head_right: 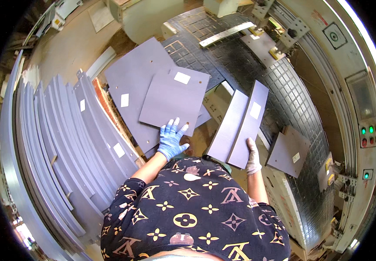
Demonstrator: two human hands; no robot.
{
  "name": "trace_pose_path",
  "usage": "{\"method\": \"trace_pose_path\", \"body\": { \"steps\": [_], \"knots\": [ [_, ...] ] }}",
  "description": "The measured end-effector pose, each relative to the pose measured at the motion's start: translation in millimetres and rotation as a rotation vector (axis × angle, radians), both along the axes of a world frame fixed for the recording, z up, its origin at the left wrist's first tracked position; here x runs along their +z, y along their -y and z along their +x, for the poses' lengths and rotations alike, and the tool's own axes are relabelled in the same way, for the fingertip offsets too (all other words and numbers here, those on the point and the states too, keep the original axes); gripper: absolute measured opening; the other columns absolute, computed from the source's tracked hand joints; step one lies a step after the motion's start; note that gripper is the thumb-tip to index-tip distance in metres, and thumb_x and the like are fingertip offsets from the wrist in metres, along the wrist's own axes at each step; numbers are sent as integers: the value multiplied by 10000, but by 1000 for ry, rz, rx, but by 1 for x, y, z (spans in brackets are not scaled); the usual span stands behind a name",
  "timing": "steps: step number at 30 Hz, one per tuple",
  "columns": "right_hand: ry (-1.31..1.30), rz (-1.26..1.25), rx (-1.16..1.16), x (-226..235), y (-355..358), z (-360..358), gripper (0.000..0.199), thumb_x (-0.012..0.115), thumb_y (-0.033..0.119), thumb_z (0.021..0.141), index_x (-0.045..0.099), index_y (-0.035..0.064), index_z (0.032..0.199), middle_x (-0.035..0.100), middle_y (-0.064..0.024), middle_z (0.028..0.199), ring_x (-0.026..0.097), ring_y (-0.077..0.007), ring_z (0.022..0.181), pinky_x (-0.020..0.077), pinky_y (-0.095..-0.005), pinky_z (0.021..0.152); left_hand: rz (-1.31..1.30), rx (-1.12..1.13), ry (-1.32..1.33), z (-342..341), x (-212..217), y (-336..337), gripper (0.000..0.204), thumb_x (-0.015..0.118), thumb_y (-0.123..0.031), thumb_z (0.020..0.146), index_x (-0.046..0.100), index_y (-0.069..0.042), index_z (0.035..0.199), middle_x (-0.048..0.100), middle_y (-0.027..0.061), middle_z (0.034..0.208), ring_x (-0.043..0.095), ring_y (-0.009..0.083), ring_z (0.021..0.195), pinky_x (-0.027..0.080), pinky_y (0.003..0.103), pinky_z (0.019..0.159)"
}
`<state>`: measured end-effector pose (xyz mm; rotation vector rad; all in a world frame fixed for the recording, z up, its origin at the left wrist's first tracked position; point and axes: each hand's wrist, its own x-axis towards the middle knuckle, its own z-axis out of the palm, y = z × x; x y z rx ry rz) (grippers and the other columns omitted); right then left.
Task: The person repeatedly picks up large gray sheets, places them on a cutting machine, and operates the machine to cut them. After each cut, the person removes the cut pieces and stacks them nearby. The process is repeated for multiple sheets throughout the video.
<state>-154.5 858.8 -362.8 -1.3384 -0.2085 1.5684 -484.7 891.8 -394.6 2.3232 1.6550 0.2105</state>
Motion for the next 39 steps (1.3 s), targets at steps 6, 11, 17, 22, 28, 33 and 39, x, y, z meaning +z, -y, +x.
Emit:
{"method": "trace_pose_path", "body": {
  "steps": [6, 11, 17, 22, 28, 33, 39],
  "knots": [
    [-50, 39, -138, 6, 27, 32, 456, 668, 364, 784, 554, 83, 1126, 595, -32, 982, 561, -167, 885, 463, -327, 802, 72, -106, -159, 4, 20, -59, 772, 712, -403, 620, 437, -207, 1315, 270, 185, 1409, 221, 378, 1306, 60, 533, 1088],
    [12, 55, -209, 3, 52, 85, 352, 649, 288, 805, 546, 99, 1083, 588, -29, 975, 557, -140, 888, 460, -300, 803, 111, -325, -127, 74, -7, -101, 694, 686, -271, 646, 453, -204, 1296, 341, 143, 1392, 308, 346, 1283, 154, 552, 1069],
    [39, 108, -310, 25, 82, 140, 420, 683, 247, 783, 511, 84, 1130, 584, -30, 1005, 556, -138, 916, 455, -310, 835, 275, -418, -90, 152, -33, -165, 595, 613, -81, 671, 502, -229, 1236, 434, 86, 1342, 418, 318, 1213, 254, 541, 1035],
    [-11, 125, -420, 9, 105, 178, 398, 648, 266, 805, 521, 93, 1140, 581, -30, 993, 566, -148, 909, 474, -311, 811, 247, -573, -106, 206, -40, -215, 549, 645, -94, 659, 540, -227, 1181, 429, 73, 1347, 414, 302, 1220, 293, 515, 1026],
    [-63, 134, -501, -11, 117, 191, 400, 629, 271, 810, 519, 90, 1149, 582, -26, 1005, 569, -149, 906, 477, -314, 809, 227, -363, 185, 308, -25, -256, 444, 617, -303, 764, 551, -203, 1192, 476, 108, 1296, 469, 297, 1166, 431, 388, 929],
    [-116, 99, -643, -2, 105, 174, 452, 645, 304, 794, 511, 84, 1165, 582, -37, 1021, 568, -165, 918, 476, -323, 814, 210, -134, 41, 368, -34, -342, 602, 650, -426, 723, 502, -171, 1248, 434, 140, 1318, 394, 309, 1216, 346, 418, 995],
    [-83, -58, -883, 11, 94, 145, 479, 682, 313, 758, 530, 68, 1141, 589, -48, 1025, 570, -181, 928, 470, -342, 829, 16, -88, -226, 419, -36, -402, 754, 687, -520, 669, 427, -203, 1302, 367, 128, 1362, 325, 317, 1266, 332, 439, 1004]
  ]
}}
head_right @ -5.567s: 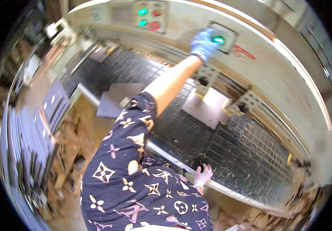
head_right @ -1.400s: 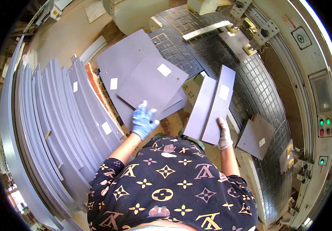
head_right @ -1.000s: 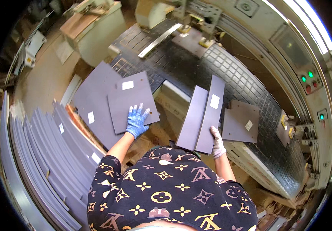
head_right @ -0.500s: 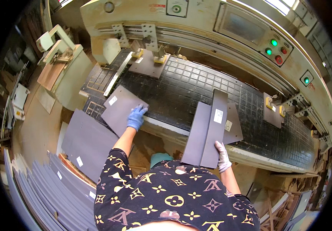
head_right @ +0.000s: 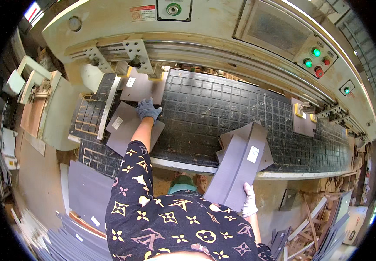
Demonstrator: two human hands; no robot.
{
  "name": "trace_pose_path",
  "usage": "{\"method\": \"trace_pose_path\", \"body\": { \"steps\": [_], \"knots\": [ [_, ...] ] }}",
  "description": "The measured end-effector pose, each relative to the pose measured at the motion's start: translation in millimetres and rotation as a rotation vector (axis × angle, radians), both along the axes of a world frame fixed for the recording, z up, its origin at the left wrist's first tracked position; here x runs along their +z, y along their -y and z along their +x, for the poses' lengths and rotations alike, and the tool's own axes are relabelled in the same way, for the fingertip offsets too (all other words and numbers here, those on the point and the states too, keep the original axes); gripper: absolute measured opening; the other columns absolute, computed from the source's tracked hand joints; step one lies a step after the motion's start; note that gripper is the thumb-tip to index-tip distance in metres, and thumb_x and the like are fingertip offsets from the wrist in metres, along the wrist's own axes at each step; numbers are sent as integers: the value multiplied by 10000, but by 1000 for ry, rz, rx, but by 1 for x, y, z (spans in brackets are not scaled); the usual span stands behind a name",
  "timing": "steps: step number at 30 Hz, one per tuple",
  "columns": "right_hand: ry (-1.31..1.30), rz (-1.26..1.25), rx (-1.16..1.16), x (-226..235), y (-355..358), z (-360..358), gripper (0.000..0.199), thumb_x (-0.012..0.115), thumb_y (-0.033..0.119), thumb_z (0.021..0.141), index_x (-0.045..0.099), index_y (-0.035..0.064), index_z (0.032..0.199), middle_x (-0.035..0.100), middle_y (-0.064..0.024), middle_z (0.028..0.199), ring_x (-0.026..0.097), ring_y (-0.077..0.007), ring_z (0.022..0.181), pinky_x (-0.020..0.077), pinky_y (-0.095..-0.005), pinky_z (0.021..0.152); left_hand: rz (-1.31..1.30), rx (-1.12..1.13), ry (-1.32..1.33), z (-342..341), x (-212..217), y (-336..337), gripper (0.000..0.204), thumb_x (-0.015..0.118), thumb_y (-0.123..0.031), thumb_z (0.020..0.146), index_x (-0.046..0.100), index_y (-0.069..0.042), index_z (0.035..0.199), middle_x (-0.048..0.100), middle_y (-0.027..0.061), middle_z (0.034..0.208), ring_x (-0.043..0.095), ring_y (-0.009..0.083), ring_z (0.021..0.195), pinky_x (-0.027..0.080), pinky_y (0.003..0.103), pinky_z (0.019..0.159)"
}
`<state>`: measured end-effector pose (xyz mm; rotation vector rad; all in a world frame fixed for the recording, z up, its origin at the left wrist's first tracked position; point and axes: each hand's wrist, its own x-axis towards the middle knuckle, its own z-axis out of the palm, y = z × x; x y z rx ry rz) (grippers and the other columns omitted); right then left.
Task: The person repeatedly picks up large gray sheets, places them on a cutting machine, and operates the machine to cut them. After each cut, the person removes the cut pieces and stacks them nearby. The process is repeated for multiple sheets throughout the video.
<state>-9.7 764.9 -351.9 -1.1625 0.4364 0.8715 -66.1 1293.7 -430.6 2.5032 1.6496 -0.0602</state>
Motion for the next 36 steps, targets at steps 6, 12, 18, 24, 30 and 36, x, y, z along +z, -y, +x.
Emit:
{"method": "trace_pose_path", "body": {
  "steps": [6, 12, 18, 24, 30, 36],
  "knots": [
    [-112, -28, -146, 17, -31, -24, 490, 682, 347, 760, 537, 73, 1140, 592, -68, 1037, 571, -206, 929, 470, -360, 834, -38, -64, 19, 10, -5, -27, 752, 699, -513, 664, 430, -187, 1286, 314, 148, 1396, 267, 348, 1305, 330, 455, 1006],
    [-167, 79, -223, 17, -46, -36, 507, 649, 379, 786, 526, 63, 1163, 592, -99, 1067, 565, -247, 954, 463, -388, 850, 9, -237, 63, 6, 35, -16, 718, 716, -468, 619, 473, -108, 1191, 319, 159, 1379, 259, 359, 1296, 252, 468, 1043],
    [-79, 7, -306, -17, -12, -44, 553, 655, 402, 775, 516, 45, 1174, 590, -96, 1078, 565, -237, 957, 464, -377, 844, -1, -635, 73, -70, 66, 83, 613, 732, -447, 577, 543, -108, 1051, 358, 168, 1327, 271, 388, 1271, 247, 507, 1022],
    [-142, 3, -460, -7, 16, -61, 560, 661, 415, 764, 526, 38, 1155, 592, -93, 1067, 564, -227, 954, 468, -372, 832, -617, 389, 1196, -156, -26, 213, 604, 743, -199, 719, 447, -5, 1209, 427, 147, 1251, 388, 236, 1169, 340, 371, 985],
    [-76, -136, -565, 43, 52, -64, 551, 623, 407, 790, 524, 22, 1171, 591, -109, 1094, 550, -235, 986, 424, -363, 890, -1254, 789, 1143, -139, -80, 214, 411, 581, -409, 842, 514, -184, 1180, 514, 8, 1158, 453, 192, 1052, 412, 454, 843],
    [221, -193, -708, 36, 127, -65, 477, 589, 319, 830, 501, 38, 1206, 581, -74, 1108, 544, -208, 1006, 428, -349, 895, -1125, 189, 1289, -38, 32, 186, 440, 638, -400, 812, 548, -83, 1105, 582, 29, 1024, 527, 133, 918, 467, 281, 738]
  ]
}}
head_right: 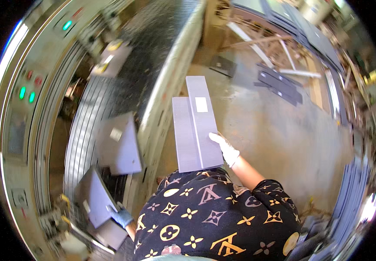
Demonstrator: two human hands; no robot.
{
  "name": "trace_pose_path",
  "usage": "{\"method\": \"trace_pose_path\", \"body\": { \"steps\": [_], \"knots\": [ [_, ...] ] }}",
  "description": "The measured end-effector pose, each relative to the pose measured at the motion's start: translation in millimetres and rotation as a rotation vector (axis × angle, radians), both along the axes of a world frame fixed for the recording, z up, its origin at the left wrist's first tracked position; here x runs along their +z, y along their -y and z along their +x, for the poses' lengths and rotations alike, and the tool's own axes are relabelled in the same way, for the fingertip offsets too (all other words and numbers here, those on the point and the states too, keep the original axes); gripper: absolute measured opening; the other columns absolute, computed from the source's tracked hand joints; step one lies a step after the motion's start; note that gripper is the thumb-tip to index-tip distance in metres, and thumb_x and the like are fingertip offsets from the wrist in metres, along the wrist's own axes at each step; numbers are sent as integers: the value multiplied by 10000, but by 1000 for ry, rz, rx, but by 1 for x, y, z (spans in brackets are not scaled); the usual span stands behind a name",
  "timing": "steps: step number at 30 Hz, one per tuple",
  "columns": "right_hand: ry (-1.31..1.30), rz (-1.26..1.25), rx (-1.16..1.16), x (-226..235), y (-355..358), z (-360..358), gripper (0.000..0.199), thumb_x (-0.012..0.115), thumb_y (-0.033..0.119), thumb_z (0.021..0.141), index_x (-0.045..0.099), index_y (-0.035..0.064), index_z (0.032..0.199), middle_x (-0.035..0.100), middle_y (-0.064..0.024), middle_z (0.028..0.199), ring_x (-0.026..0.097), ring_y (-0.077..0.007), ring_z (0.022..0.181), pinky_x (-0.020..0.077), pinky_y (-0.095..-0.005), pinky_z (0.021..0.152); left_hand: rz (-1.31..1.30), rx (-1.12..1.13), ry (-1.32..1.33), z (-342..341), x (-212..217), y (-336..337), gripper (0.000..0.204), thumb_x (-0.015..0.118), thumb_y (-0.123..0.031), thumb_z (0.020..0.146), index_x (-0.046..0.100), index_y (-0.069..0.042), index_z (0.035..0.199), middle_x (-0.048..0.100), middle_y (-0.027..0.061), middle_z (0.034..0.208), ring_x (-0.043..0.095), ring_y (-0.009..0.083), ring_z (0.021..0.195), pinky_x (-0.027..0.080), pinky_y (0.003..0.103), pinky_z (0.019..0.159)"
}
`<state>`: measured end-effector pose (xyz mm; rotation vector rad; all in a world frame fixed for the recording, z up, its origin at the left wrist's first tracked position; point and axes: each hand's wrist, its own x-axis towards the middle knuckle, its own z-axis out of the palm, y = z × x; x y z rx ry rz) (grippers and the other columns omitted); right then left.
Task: The person repeatedly picks up large gray sheets, places them on a cutting machine, and operates the machine to cut them. After each cut, the person removes the cut pieces and stacks them nearby. The process is repeated for multiple sheets throughout the video.
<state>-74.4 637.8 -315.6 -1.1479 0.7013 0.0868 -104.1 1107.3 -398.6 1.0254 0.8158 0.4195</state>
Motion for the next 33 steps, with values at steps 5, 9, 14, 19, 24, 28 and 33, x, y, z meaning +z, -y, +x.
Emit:
{"method": "trace_pose_path", "body": {
  "steps": [5, 9, 14, 19, 24, 28, 33],
  "knots": [
    [8, 316, -174, -73, 86, -11, 436, 606, 298, 830, 520, 47, 1176, 590, -73, 1078, 557, -198, 995, 465, -336, 860, 310, -211, -25, 97, 26, 48, 415, 635, -366, 814, 560, -101, 1125, 567, 24, 1021, 533, 136, 886, 452, 281, 667],
    [-9, 390, -383, -130, 152, -20, 421, 629, 277, 819, 536, 35, 1151, 605, -88, 1042, 578, -212, 960, 485, -358, 829, 317, -480, 36, 191, 47, 199, 378, 597, -382, 809, 583, -133, 1093, 571, 27, 1021, 549, 155, 819, 467, 326, 630],
    [5, 509, -603, -162, 184, -33, 463, 616, 313, 826, 515, 20, 1171, 585, -111, 1097, 573, -224, 977, 480, -374, 847, 132, -908, -141, 294, -6, 362, 339, 579, -382, 821, 578, -204, 1109, 608, -43, 1049, 569, 132, 789, 461, 310, 611],
    [66, 655, -846, -152, 219, -24, 496, 593, 354, 840, 492, 38, 1209, 567, -114, 1151, 567, -243, 1009, 470, -381, 881, -63, -1133, -345, 400, -116, 548, 248, 604, -379, 814, 568, -192, 973, 595, -17, 876, 556, 141, 711, 468, 296, 507],
    [108, 724, -1125, -171, 273, 5, 546, 602, 373, 829, 467, 35, 1237, 557, -136, 1164, 545, -271, 1046, 452, -389, 911, -11, -1132, -433, 484, -187, 722, 343, 612, -415, 818, 530, -166, 1039, 585, 14, 874, 561, 151, 654, 483, 282, 485],
    [66, 689, -1274, -151, 313, 46, 551, 602, 375, 828, 465, 35, 1239, 556, -139, 1163, 543, -275, 1047, 450, -390, 913, -29, -1124, -478, 528, -200, 843, 317, 612, -428, 825, 535, -159, 972, 573, 4, 855, 562, 146, 710, 504, 283, 523],
    [-23, 641, -1275, -119, 370, 92, 556, 603, 378, 827, 462, 35, 1241, 555, -142, 1162, 541, -281, 1047, 448, -391, 915, -418, -1284, -876, 556, -264, 901, 832, 422, -730, 745, 323, -151, 1335, 364, 65, 1347, 440, 244, 1139, 404, 429, 885]
  ]
}}
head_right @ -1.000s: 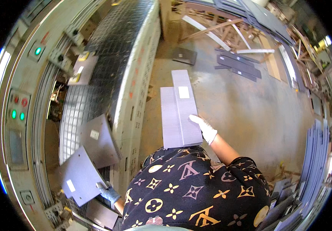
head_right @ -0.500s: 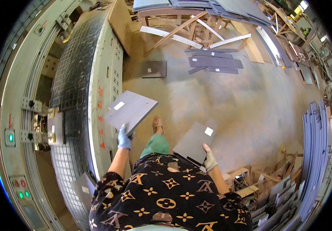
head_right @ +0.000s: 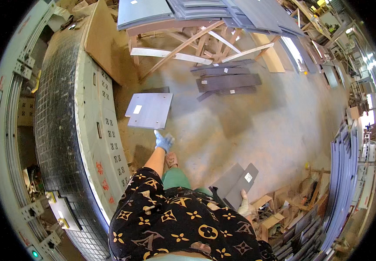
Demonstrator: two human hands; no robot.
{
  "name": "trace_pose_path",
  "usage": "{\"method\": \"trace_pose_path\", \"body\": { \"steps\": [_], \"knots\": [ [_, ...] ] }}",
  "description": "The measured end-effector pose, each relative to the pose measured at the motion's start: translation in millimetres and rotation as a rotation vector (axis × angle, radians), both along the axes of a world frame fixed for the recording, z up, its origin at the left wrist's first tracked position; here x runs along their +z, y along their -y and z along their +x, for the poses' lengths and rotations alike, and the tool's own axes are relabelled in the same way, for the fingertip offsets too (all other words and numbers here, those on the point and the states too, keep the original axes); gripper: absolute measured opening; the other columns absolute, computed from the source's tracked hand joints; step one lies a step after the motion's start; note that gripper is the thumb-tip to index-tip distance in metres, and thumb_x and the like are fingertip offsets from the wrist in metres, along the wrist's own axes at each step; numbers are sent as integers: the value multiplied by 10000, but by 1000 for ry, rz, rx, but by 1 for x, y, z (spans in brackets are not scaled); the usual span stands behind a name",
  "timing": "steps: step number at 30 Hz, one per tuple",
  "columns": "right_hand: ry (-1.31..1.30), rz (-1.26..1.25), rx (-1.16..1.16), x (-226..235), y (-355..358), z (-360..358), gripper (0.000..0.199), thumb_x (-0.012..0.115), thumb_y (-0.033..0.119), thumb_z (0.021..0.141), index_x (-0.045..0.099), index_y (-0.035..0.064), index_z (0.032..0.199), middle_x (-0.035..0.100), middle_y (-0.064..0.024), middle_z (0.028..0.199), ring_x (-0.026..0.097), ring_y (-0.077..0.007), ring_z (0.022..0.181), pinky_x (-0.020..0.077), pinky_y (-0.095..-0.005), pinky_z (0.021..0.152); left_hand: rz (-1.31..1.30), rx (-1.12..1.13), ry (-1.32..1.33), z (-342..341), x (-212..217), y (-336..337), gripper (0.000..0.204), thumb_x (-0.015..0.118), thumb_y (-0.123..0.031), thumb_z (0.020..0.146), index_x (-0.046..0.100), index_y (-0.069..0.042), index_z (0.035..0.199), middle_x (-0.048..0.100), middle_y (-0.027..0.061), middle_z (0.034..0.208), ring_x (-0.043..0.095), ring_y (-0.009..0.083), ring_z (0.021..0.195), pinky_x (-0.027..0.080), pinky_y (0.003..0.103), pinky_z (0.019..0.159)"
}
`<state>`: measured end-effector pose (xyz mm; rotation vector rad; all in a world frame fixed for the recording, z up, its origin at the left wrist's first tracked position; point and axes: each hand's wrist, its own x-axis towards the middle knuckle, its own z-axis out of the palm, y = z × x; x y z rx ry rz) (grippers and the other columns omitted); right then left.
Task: The person repeatedly picks up large gray sheets, places them on a cutting machine, and operates the machine to cut them. After each cut, the person removes the cut pieces and stacks them nearby. The process is repeated for multiple sheets throughout the video.
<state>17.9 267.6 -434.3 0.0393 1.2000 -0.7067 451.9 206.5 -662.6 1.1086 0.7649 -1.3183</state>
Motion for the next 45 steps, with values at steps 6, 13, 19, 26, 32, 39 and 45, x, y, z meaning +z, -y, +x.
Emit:
{"method": "trace_pose_path", "body": {
  "steps": [6, 13, 19, 26, 32, 39, 45],
  "knots": [
    [25, 27, 66, 4, 63, 45, 563, 603, 382, 825, 459, 35, 1244, 553, -146, 1160, 538, -288, 1048, 446, -392, 918, 83, -219, -9, -30, 24, -54, 772, 329, -669, 842, 244, -155, 1411, 324, 92, 1433, 369, 278, 1268, 362, 461, 965],
    [66, -33, 480, -48, 179, 98, 518, 543, 367, 853, 459, 30, 1237, 545, -142, 1181, 544, -293, 1044, 444, -426, 915, 237, -49, 330, 25, 56, -186, 223, 394, -407, 916, 387, -192, 860, 437, -17, 786, 414, 151, 625, 378, 348, 529],
    [-120, -19, 792, -85, 290, 171, 463, 580, 309, 840, 482, 39, 1204, 559, -132, 1166, 551, -291, 1047, 446, -426, 918, 454, 605, 424, -59, 87, -267, 91, 478, -276, 896, 461, -196, 855, 465, -29, 664, 413, 116, 477, 343, 281, 394],
    [-300, 67, 1122, -118, 390, 233, 855, 550, 627, 731, 233, 215, 1410, 312, -61, 1425, 332, -241, 1280, 217, -578, 1000, 275, 791, 250, -268, 98, -262, 145, 434, -216, 898, 444, -205, 754, 381, -43, 581, 373, 111, 433, 287, 282, 365],
    [-419, -72, 1631, -178, 323, 215, 648, 491, 516, 832, 301, 238, 1386, 364, -62, 1392, 396, -251, 1237, 287, -502, 995, 697, 879, 399, -404, 86, -203, 451, 596, -280, 862, 475, -12, 1204, 583, 107, 1063, 584, 200, 834, 504, 316, 689],
    [-115, -487, 2346, -153, 101, 297, 341, 565, 375, 833, 482, 216, 1123, 557, -8, 1015, 536, -196, 907, 412, -450, 831, 769, 1146, 266, -509, 30, -227, 455, 577, -298, 871, 483, -9, 1210, 569, 124, 1166, 577, 206, 974, 477, 323, 817],
    [34, -498, 2404, -138, -106, 300, 485, 591, 401, 811, 440, 215, 1232, 513, -52, 1213, 503, -264, 1026, 371, -513, 907, 984, 1100, 158, -592, 81, -316, 439, 579, -297, 867, 513, 0, 1183, 574, 136, 1172, 563, 218, 1035, 451, 328, 881]
  ]
}}
